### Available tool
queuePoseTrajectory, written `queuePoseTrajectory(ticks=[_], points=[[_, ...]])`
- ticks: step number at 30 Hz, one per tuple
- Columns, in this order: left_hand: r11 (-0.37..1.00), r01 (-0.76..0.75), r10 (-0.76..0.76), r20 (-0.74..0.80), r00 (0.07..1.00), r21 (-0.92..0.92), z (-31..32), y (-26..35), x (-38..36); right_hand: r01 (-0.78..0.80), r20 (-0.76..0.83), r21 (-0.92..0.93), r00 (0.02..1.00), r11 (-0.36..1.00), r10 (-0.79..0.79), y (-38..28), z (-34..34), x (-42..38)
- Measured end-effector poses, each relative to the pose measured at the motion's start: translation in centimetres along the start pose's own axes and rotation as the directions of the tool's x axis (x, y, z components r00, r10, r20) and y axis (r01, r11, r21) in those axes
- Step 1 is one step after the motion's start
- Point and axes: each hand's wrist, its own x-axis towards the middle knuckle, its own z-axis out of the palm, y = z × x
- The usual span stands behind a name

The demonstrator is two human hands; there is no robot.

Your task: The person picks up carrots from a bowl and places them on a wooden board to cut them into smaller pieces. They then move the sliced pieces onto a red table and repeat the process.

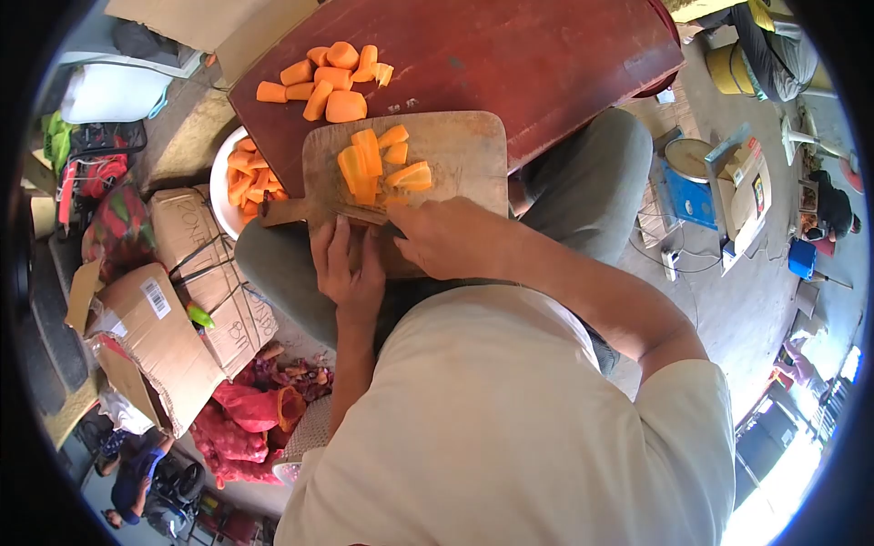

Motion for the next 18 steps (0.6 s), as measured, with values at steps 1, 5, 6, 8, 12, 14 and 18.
queuePoseTrajectory(ticks=[1,5,6,8,12,14,18], points=[[1.000,0.013,-0.013,-0.011,1.000,-0.012,0.1,0.1,-0.1,-0.002,0.005,0.004,1.000,1.000,0.002,-0.1,-0.1,-0.1],[0.998,0.051,-0.051,0.012,0.999,-0.037,-0.1,0.1,0.3,-0.049,-0.007,0.074,0.999,0.996,0.050,-0.8,-1.3,-1.7],[0.999,0.043,-0.043,0.026,0.999,-0.007,-0.3,-0.1,0.2,-0.071,-0.006,0.097,0.997,0.993,0.072,-1.4,-2.2,-2.6],[0.999,0.045,-0.046,0.044,0.998,0.015,-0.7,-0.3,0.2,-0.092,0.002,0.116,0.996,0.989,0.093,-2.1,-3.1,-3.8],[0.974,0.181,-0.182,0.002,0.983,-0.139,-0.1,0.4,0.4,-0.088,0.032,0.110,0.996,0.990,0.085,-2.3,-3.4,-4.9],[0.938,0.249,-0.258,-0.008,0.966,-0.240,0.1,0.6,0.3,-0.080,0.031,0.094,0.997,0.992,0.077,-2.4,-3.0,-4.9],[0.918,0.270,-0.279,0.012,0.960,-0.289,-0.5,0.8,0.7,-0.061,0.020,0.049,0.998,0.997,0.060,-2.8,-2.7,-4.6]])
